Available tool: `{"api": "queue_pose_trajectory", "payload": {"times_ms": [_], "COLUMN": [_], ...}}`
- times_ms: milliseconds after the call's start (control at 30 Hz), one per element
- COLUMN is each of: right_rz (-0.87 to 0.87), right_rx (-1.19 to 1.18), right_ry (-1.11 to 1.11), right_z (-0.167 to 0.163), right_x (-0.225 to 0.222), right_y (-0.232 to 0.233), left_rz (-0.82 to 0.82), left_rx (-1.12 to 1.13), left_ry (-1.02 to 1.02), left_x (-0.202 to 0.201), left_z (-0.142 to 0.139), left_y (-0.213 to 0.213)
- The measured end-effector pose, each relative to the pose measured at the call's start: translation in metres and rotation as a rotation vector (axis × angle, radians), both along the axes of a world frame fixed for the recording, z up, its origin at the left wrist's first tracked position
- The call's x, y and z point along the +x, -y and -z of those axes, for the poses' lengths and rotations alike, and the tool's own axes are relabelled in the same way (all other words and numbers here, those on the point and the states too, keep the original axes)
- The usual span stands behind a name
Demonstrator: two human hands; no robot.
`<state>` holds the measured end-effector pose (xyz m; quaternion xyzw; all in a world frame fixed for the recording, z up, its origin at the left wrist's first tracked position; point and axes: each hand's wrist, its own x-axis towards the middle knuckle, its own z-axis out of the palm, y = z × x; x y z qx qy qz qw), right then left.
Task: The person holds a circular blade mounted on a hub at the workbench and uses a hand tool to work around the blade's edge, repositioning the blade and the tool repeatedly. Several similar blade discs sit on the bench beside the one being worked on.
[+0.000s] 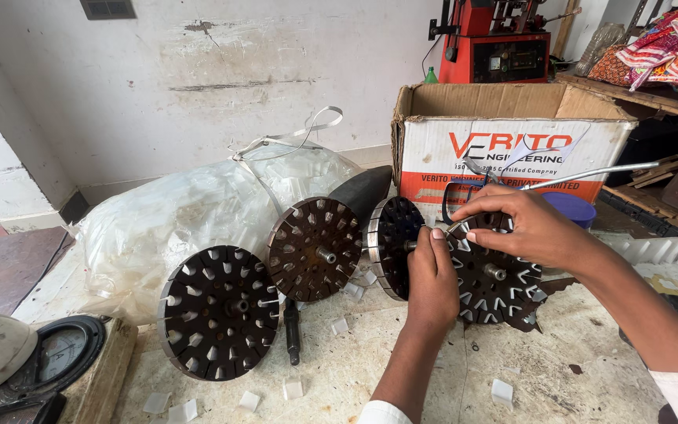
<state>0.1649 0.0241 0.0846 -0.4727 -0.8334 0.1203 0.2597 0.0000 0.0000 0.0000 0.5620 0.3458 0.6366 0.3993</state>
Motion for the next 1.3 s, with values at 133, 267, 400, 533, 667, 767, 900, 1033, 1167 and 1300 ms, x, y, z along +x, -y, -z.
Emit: {"api": "queue_pose_trajectory", "payload": {"times_ms": [133,267,400,533,667,767,900,1033,1167,1300], "right_rz": [-0.059,-0.153,-0.202,-0.153,-0.137,-0.099,-0.084,-0.099,-0.071,-0.106], "right_rx": [0.189,0.517,0.760,0.780,0.794,0.802,0.883,0.707,0.475,0.402], "right_ry": [0.102,0.316,0.563,0.614,0.623,0.651,0.673,0.482,0.257,0.127], "right_z": [0.002,0.002,0.002,0.004,0.004,0.004,0.007,0.006,0.002,0.006], "right_x": [-0.004,-0.002,0.001,-0.002,-0.004,-0.007,-0.007,0.000,0.006,0.003], "right_y": [0.009,0.012,0.011,0.012,0.015,0.018,0.018,0.016,0.014,0.010], "left_rz": [-0.031,-0.040,-0.047,-0.027,-0.035,-0.036,-0.040,-0.029,-0.007,-0.037], "left_rx": [0.041,0.049,0.059,0.025,0.047,0.047,0.041,0.036,0.012,0.030], "left_ry": [-0.009,-0.042,-0.044,-0.034,-0.035,-0.032,-0.049,-0.041,-0.046,-0.068], "left_x": [0.001,0.001,0.003,0.004,0.005,0.006,0.008,0.007,0.007,0.007], "left_z": [0.000,0.000,-0.001,-0.002,-0.002,-0.002,-0.004,-0.007,-0.009,-0.010], "left_y": [0.000,-0.001,0.001,0.002,0.002,0.003,0.004,0.005,0.007,0.006]}}
